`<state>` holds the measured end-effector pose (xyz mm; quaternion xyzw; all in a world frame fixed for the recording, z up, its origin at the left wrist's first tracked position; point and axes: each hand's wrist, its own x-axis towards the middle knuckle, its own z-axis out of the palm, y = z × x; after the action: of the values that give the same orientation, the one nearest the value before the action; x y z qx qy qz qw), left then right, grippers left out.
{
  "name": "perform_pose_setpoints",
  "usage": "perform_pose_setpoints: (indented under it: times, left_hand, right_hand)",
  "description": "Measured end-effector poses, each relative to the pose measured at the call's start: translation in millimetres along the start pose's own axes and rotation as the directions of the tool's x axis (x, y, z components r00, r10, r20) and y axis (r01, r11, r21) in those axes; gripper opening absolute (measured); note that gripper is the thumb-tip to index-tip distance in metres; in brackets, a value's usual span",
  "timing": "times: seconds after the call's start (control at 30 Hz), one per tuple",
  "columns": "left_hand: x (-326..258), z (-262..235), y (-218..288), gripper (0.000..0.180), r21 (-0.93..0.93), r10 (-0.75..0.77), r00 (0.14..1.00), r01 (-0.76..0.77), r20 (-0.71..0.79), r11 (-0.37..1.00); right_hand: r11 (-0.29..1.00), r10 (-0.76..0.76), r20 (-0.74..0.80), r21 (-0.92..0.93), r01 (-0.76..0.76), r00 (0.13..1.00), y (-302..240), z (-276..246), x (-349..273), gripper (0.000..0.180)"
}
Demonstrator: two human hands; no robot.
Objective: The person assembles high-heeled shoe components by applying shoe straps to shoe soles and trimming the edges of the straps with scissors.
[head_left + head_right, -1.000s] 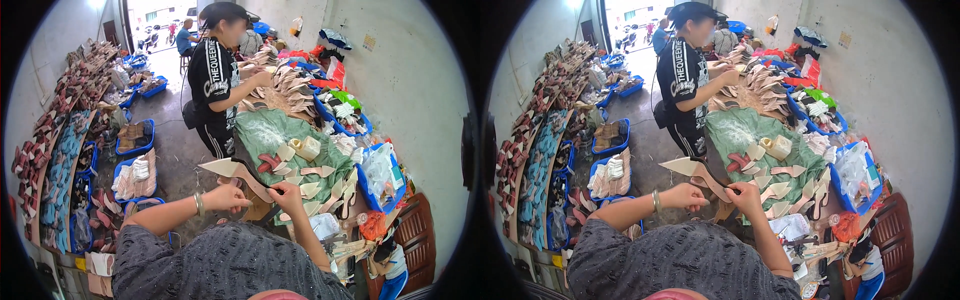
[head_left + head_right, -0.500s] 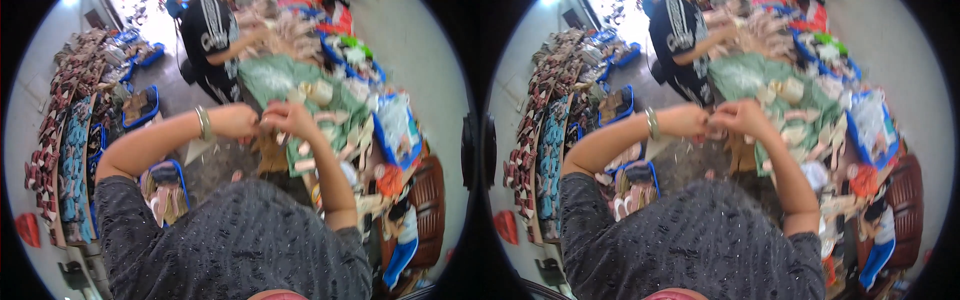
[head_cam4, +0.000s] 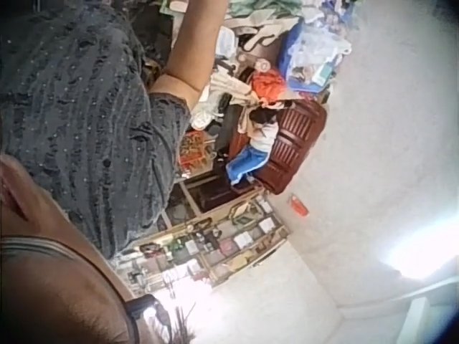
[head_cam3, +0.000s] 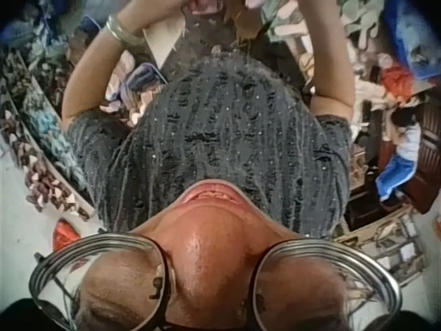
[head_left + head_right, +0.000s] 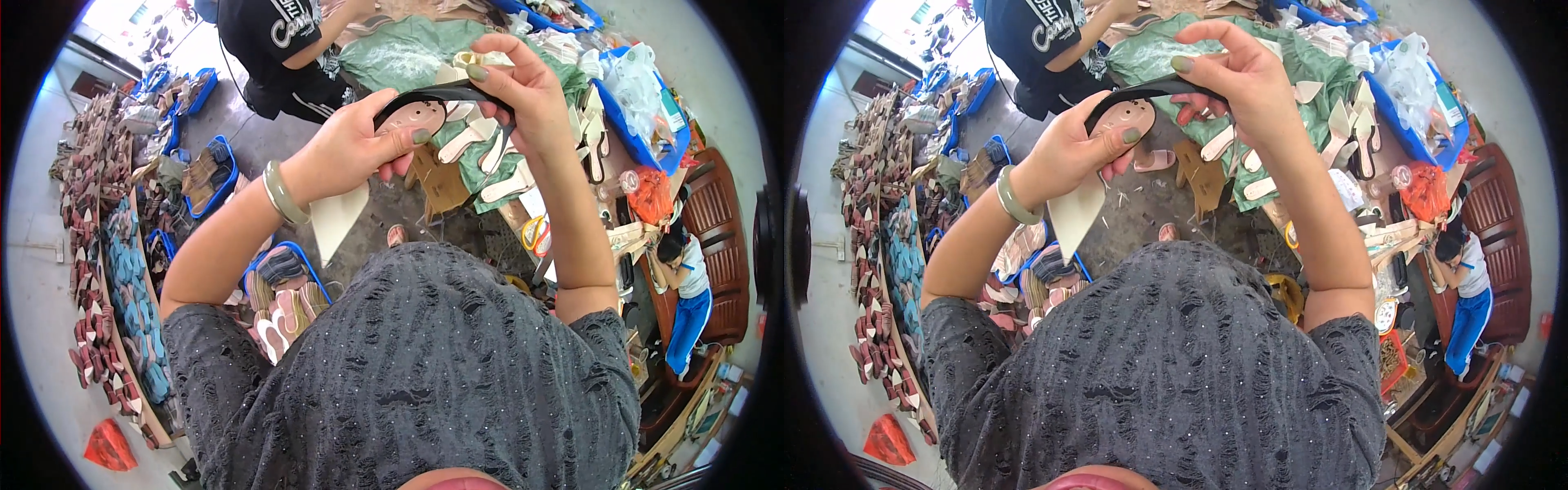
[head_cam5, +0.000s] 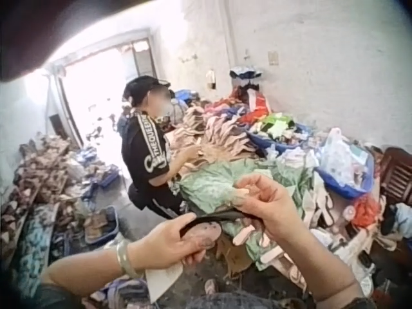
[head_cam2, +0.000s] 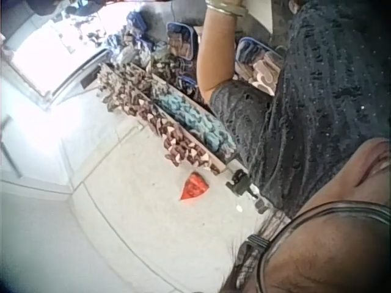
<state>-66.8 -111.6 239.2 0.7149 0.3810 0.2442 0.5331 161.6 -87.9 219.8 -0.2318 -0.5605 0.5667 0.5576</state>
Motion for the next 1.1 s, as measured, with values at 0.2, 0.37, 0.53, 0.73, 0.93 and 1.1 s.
perform_pose_setpoints:
  times: [0.2, 0.37, 0.53, 0.73, 0.93, 1.1]
  left_hand:
    - [12.3, -0.1, -4.6, 0.029, -0.179, 0.162, 0.982, -0.177, -0.095, 0.968]
    - [25.2, -2.5, -0.1, 0.027, -0.41, 0.205, 0.962, -0.262, -0.178, 0.874]
    - [41.9, -5.2, -16.0, 0.028, -0.49, 0.266, 0.912, -0.395, -0.314, 0.777]
    - [52.2, 5.5, -30.4, 0.027, -0.487, 0.266, 0.836, -0.507, -0.481, 0.711]
    - [57.2, 10.7, -30.1, 0.033, -0.458, 0.273, 0.764, -0.588, -0.584, 0.667]
    - [64.6, 14.4, -23.0, 0.037, -0.343, 0.291, 0.73, -0.584, -0.618, 0.736]
  right_hand:
    - [0.975, -0.101, -0.156, 0.179, 0.129, 0.983, 11.3, 23.0, 1.1, 0.023]
    - [0.948, -0.122, -0.253, 0.257, 0.188, 0.96, 21.9, 45.2, 12.7, 0.023]
    - [0.984, -0.177, -0.317, -0.048, 0.171, 0.932, 25.3, 48.2, 23.4, 0.019]
    - [0.927, -0.265, -0.238, -0.33, 0.179, 0.934, 36.3, 47.7, 20.6, 0.019]
    - [0.956, -0.139, -0.246, -0.286, 0.065, 0.959, 53.0, 45.7, 18.4, 0.019]
    - [0.833, -0.391, -0.204, -0.494, 0.25, 0.898, 64.0, 41.1, 15.7, 0.018]
